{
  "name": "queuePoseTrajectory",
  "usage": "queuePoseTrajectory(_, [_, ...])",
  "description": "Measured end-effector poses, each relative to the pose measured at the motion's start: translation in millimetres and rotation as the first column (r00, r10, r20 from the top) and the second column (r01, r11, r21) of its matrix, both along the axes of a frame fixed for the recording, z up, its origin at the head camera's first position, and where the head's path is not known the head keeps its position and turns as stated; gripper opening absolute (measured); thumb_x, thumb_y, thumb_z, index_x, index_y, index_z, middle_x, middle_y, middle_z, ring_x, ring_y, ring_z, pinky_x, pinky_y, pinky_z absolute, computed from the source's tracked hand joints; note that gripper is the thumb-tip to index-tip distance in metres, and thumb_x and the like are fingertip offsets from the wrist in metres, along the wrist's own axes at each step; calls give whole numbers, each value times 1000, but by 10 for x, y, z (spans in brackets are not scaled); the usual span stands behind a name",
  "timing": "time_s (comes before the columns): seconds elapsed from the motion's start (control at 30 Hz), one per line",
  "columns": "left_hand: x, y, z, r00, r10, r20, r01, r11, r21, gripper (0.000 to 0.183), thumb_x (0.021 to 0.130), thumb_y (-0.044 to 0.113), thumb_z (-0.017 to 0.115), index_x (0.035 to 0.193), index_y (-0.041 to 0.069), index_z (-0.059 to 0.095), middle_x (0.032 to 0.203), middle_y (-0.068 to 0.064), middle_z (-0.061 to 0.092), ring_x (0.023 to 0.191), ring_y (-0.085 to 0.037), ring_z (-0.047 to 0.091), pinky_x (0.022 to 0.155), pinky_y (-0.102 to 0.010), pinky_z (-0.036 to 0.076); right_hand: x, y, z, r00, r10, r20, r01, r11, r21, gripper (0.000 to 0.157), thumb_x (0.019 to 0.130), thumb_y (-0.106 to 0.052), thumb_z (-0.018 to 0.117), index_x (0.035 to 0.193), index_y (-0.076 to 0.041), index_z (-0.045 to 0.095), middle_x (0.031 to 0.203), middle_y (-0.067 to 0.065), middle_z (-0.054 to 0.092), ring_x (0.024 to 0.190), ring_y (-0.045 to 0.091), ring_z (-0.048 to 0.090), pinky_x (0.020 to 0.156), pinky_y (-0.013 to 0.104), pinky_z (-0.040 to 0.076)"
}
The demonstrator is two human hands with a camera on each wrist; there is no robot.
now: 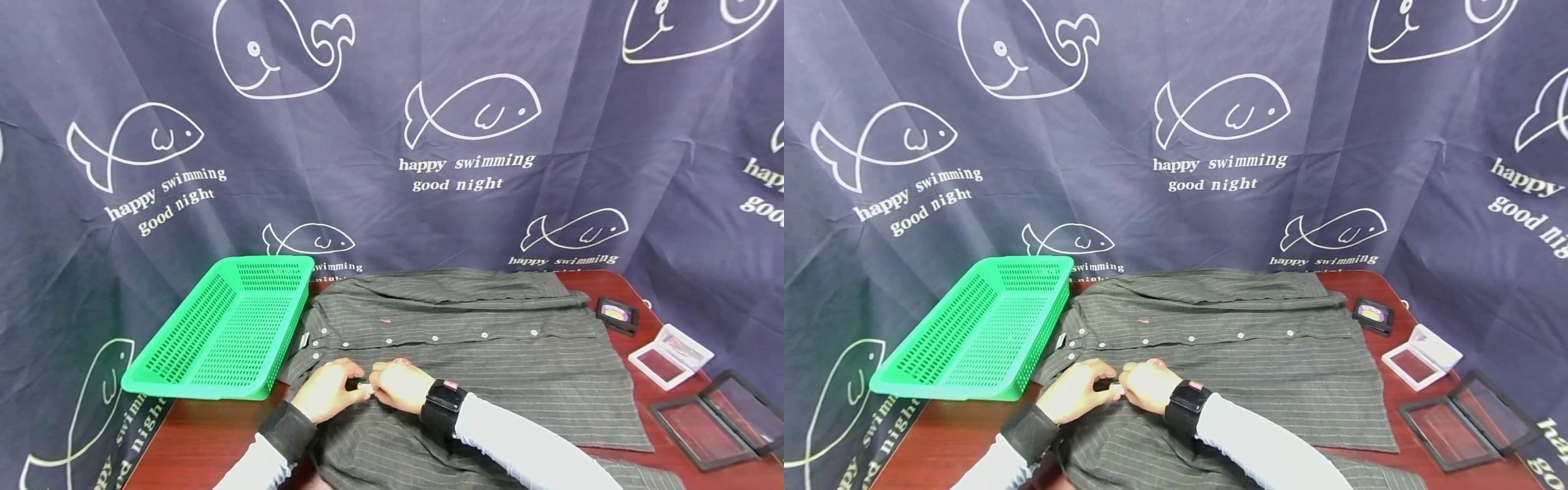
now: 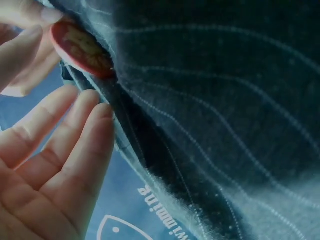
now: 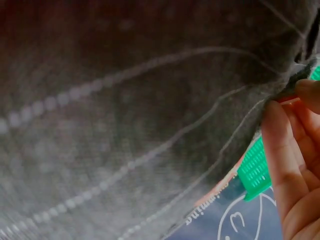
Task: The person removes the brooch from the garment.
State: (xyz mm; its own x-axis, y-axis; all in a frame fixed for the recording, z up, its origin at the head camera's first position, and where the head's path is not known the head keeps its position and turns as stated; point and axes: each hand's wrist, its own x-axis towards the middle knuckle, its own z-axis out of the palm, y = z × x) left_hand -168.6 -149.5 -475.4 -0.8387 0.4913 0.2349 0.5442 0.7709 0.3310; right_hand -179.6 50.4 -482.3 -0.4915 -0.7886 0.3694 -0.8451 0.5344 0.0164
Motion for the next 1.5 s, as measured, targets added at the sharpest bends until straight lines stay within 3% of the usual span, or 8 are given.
queuePoseTrajectory(0.13, [20, 29, -41, 999, 14, -41, -15, 1000, -16, 22, 78, 29, 81, 91, 14, 71, 88, 4, 68, 79, -10, 64, 70, -28, 52, -12, 5, 14, 999, 31, 14, -30, 998, -62, 19, 77, -14, 76, 69, -18, 60, 69, -7, 53, 58, 3, 49, 53, 14, 37])
queuePoseTrajectory(0.27, [30, 47, -64, 997, 25, -79, -26, 1000, -12, 18, 77, 28, 81, 84, 15, 69, 83, 6, 65, 72, -8, 61, 65, -25, 50, -26, 5, 24, 997, 37, 66, -31, 996, -89, 18, 79, -12, 75, 69, -16, 60, 69, -7, 53, 58, 3, 47, 54, 13, 38])
queuePoseTrajectory(0.5, [9, 23, -87, 989, -6, -150, 5, 1000, -10, 18, 72, 17, 83, 77, 17, 65, 77, 6, 62, 69, -7, 58, 63, -25, 48, -49, -1, 33, 985, -9, 173, 33, 990, -136, 10, 80, -11, 72, 75, -14, 63, 72, -5, 57, 62, 4, 50, 59, 14, 41])
queuePoseTrajectory(0.77, [-44, 16, -121, 978, -4, -208, 10, 1000, 27, 17, 77, 11, 79, 75, 17, 63, 72, 6, 63, 68, -9, 62, 60, -25, 49, -59, 15, 56, 964, -41, 264, 99, 972, -213, 8, 79, -10, 71, 79, -12, 63, 75, -4, 61, 66, 5, 54, 62, 15, 43])
queuePoseTrajectory(0.97, [-68, 19, -130, 975, -8, -223, 18, 999, 44, 17, 78, 10, 77, 74, 17, 62, 72, 5, 64, 70, -12, 65, 61, -28, 50, -80, 9, 60, 919, -79, 386, 183, 953, -242, 10, 79, -10, 74, 79, -12, 64, 74, -3, 68, 67, 5, 58, 62, 18, 45])
queuePoseTrajectory(1.13, [-68, 15, -118, 977, -12, -214, 24, 998, 53, 17, 76, 5, 75, 75, 16, 62, 74, 4, 64, 71, -13, 65, 61, -30, 51, -114, 2, 45, 873, -97, 478, 240, 938, -248, 7, 76, -5, 70, 77, -9, 65, 70, -2, 68, 62, 1, 52, 59, 17, 42])
queuePoseTrajectory(1.4, [-67, 38, -108, 979, 28, -204, -18, 999, 51, 12, 79, 9, 76, 83, 12, 65, 81, 1, 66, 77, -15, 67, 68, -32, 53, -135, 5, 58, 856, -79, 511, 262, 919, -296, 7, 74, -2, 69, 74, -7, 64, 67, 1, 67, 59, 1, 48, 56, 17, 39])
queuePoseTrajectory(1.5, [-41, 44, -101, 983, 43, -179, -35, 998, 45, 15, 80, 12, 76, 91, 8, 68, 90, -4, 69, 85, -20, 69, 75, -36, 55, -134, 10, 52, 818, -59, 572, 281, 909, -309, 5, 75, -1, 67, 75, -5, 63, 65, 3, 67, 56, -2, 47, 54, 15, 39])
